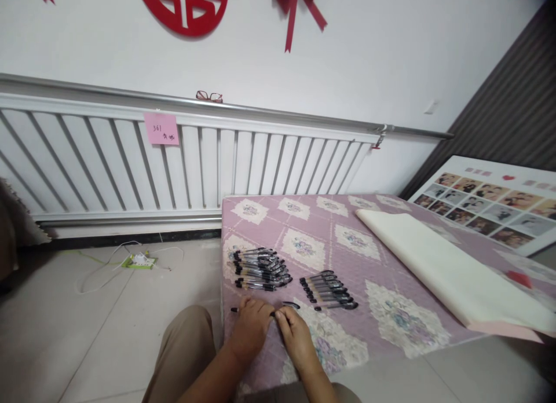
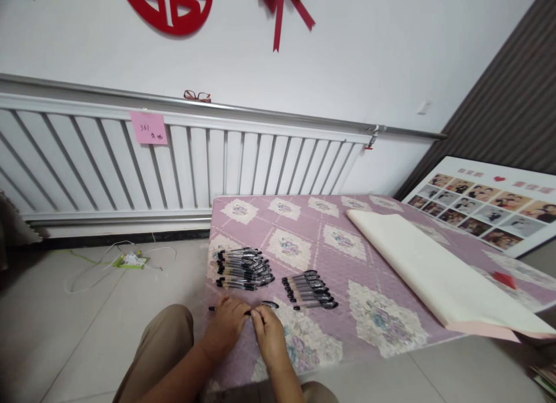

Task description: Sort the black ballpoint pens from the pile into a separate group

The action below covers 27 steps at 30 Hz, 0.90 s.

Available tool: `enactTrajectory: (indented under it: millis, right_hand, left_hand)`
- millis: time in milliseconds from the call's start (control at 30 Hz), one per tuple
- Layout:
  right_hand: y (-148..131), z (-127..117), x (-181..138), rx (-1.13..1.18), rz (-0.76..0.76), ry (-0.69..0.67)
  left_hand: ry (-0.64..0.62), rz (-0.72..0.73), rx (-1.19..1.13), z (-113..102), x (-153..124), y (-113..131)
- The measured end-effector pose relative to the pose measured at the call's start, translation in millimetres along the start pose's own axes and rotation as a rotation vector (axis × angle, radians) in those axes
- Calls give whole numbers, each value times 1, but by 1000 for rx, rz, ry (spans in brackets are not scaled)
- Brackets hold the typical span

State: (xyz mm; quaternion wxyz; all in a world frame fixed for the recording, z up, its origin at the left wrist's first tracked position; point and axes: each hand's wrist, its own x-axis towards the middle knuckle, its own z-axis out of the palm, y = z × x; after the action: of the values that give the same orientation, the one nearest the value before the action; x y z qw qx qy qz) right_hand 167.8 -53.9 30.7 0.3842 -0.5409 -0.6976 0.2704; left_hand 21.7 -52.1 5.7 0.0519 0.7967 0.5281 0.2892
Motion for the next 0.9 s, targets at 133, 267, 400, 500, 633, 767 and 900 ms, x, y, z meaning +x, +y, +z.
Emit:
enactTrajectory:
  millis: [133,267,400,500,633,767,900]
  right_hand:
    - [0,0,0,27,35,62]
    - [-2,-4,-1,68,93,112]
    - [0,-5,-1,114,134,124]
    - [7,-6,-1,200,178,124]
    - [14,-7,0,356,227,133]
    - [14,-11,1,356,219,65]
    - [9,-14,1,294,181,20]
  left_hand:
    - [98,-63,-10,0,-1,1]
    - [92,-90,-27,-3,-1,4]
    - [50,-84,-47,-5,-1,5]
    - [30,-88,-52,-6,0,4]
    - [6,-84,-31,-6,0,4]
    - [5,-73,0,-5,0,3]
    - [19,-68,-24,-3,0,3]
